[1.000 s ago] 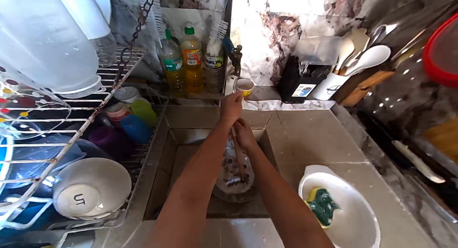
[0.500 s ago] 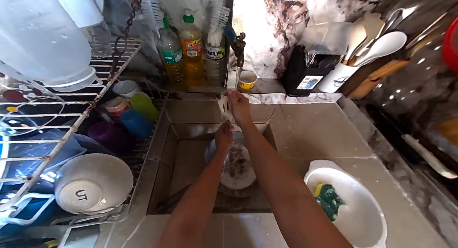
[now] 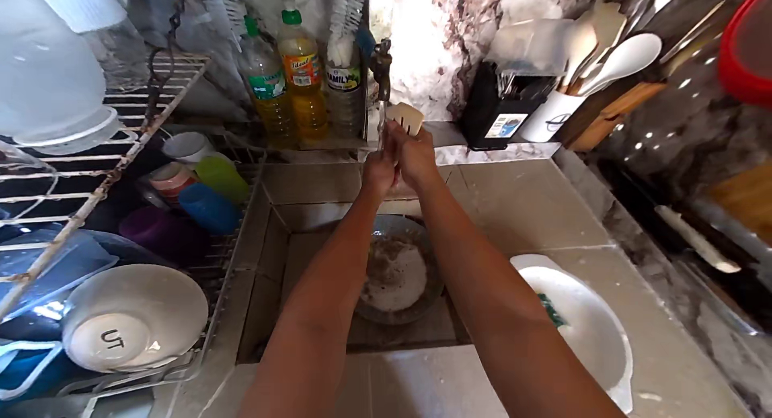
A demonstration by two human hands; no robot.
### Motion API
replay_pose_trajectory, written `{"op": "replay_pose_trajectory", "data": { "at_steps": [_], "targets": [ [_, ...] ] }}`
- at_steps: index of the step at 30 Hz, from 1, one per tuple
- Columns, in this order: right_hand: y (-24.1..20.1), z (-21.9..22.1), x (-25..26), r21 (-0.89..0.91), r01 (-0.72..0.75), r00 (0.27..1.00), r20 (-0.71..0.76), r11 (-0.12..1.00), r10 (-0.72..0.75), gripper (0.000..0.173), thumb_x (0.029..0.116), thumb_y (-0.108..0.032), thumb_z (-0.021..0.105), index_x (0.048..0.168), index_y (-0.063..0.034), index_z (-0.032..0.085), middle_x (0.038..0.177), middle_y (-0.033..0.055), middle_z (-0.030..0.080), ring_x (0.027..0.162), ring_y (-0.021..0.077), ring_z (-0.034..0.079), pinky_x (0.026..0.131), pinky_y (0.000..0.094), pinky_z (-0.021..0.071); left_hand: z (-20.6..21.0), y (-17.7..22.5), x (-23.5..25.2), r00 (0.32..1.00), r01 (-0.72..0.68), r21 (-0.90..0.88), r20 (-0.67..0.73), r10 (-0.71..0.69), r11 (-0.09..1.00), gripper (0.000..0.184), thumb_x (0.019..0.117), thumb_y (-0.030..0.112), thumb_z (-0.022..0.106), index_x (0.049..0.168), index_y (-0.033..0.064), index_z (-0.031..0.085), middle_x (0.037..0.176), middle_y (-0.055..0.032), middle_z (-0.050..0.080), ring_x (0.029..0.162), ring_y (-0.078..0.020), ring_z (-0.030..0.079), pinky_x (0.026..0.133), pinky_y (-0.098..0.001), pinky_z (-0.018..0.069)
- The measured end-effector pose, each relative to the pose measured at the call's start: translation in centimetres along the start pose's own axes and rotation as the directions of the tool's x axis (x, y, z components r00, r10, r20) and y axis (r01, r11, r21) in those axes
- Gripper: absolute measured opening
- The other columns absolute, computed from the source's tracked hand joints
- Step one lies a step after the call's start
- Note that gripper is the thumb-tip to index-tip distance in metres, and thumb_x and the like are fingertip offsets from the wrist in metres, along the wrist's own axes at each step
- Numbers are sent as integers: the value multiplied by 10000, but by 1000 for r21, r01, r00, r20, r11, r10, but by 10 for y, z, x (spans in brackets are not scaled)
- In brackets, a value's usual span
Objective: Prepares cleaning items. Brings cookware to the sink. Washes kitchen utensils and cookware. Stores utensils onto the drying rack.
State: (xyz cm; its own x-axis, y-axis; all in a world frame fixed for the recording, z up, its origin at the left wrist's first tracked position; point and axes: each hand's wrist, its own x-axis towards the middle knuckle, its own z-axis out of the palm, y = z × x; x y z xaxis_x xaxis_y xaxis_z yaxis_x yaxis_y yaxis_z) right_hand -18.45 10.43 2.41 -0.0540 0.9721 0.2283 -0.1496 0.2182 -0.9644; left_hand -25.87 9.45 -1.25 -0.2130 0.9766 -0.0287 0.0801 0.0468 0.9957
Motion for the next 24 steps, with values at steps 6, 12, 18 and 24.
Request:
{"op": "replay_pose_trajectory", "data": {
  "at_steps": [6, 12, 18, 24],
  "targets": [
    [-10, 11, 3, 153, 57, 997, -65, 987, -48, 130, 1042, -54, 549, 1133, 21, 604, 864, 36, 663, 761, 71, 643, 755, 246, 565, -7, -26, -7, 903, -349, 414, -90, 419, 841, 457, 1109, 298, 405, 1153, -60, 685, 1009, -255, 709, 984, -400, 695, 911, -596, 518],
    [22, 30, -11, 1, -109, 985, 134, 994, 107, 314, 1076, -177, 544, 1300, 40, 583, 1119, 142, 709, 936, 148, 686, 820, 312, 562, -37, -138, -80, 992, 49, 377, -125, -2, 925, 423, 1052, 324, 579, 1191, -72, 637, 952, -192, 671, 861, -260, 652, 848, -443, 533],
    [18, 31, -5, -2, -45, 993, 109, 999, 45, 384, 1098, -294, 498, 1240, 42, 617, 1043, 121, 713, 902, 142, 690, 845, 330, 579, -43, -112, -88, 988, 149, 369, -86, -126, 917, 424, 1044, 372, 587, 1077, -44, 662, 879, -145, 627, 804, -231, 600, 804, -444, 504],
    [12, 17, -2, -10, 33, 976, 217, 999, -30, 278, 1063, -149, 560, 1239, 62, 599, 1079, 114, 723, 984, 123, 703, 915, 311, 581, -36, -95, -89, 973, 227, 233, -6, -232, 946, 406, 1029, 385, 618, 1048, -19, 655, 823, -52, 583, 679, -105, 528, 680, -303, 489]
  ]
}}
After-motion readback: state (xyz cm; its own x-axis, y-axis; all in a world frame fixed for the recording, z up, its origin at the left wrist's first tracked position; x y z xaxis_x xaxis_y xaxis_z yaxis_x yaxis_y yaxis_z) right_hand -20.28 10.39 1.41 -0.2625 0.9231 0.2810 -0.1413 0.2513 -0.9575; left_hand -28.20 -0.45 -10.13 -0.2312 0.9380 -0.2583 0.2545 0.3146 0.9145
